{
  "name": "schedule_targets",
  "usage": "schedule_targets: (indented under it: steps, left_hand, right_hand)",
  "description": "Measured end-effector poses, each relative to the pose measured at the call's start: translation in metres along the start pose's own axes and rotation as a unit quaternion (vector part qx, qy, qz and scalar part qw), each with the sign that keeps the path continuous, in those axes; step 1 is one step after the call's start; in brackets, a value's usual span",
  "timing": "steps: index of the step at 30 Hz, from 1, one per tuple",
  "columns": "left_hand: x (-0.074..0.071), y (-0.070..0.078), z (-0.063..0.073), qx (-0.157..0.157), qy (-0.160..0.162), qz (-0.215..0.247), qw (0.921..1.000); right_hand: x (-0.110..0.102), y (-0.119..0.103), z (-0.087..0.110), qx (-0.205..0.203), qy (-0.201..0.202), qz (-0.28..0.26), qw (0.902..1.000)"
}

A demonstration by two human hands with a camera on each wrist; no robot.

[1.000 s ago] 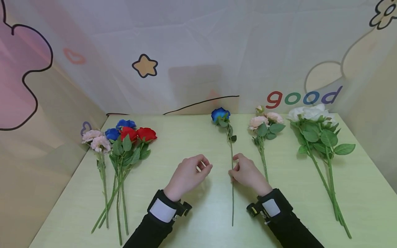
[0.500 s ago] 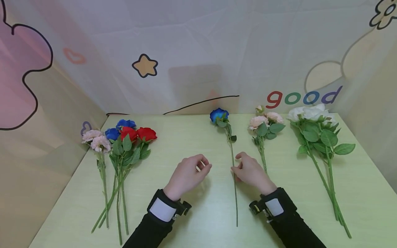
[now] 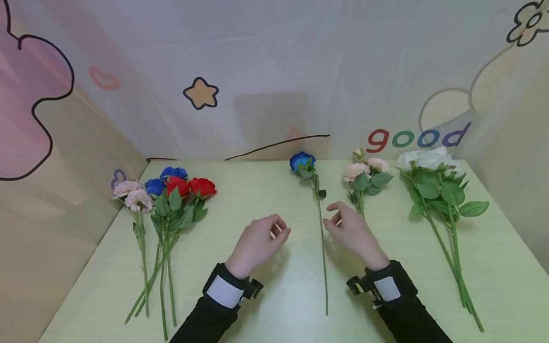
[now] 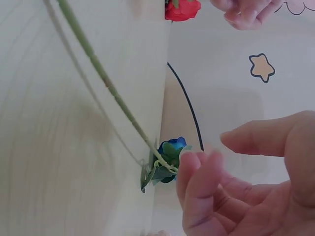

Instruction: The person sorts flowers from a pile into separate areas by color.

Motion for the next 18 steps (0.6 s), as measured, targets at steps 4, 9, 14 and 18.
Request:
schedule_targets:
  steps: [4, 9, 14, 18]
  left_hand:
    - [0.000, 0.000, 0.000, -0.004, 0.002, -0.002, 1.0000]
    - [0.000, 0.002, 0.000, 0.006, 0.003, 0.008, 0.9999]
    - [-0.005, 0.004, 0.001, 0.019, 0.019, 0.026, 0.9993]
    - [-0.015, -0.001, 0.006, 0.017, 0.056, 0.040, 0.9975]
  right_hand:
    - [-0.005, -0.007, 0.002, -0.020, 0.018, -0.008, 0.9996]
    - [-0.011, -0.016, 0.005, -0.052, 0.052, -0.030, 0.9969]
    - [-0.008, -0.027, 0.005, -0.091, 0.059, -0.102, 0.9888]
    - [-0.005, -0.026, 0.005, -0.077, 0.050, -0.181, 0.9793]
Point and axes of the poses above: each hand's wrist, its own z-axis away from the middle knuckle, its own x-axis out of the palm, y = z × x, the point moved 10 cm from there along -z, towards the middle knuckle, and after that the axes turned 9 degrees about -y, right-handed, at the moved point
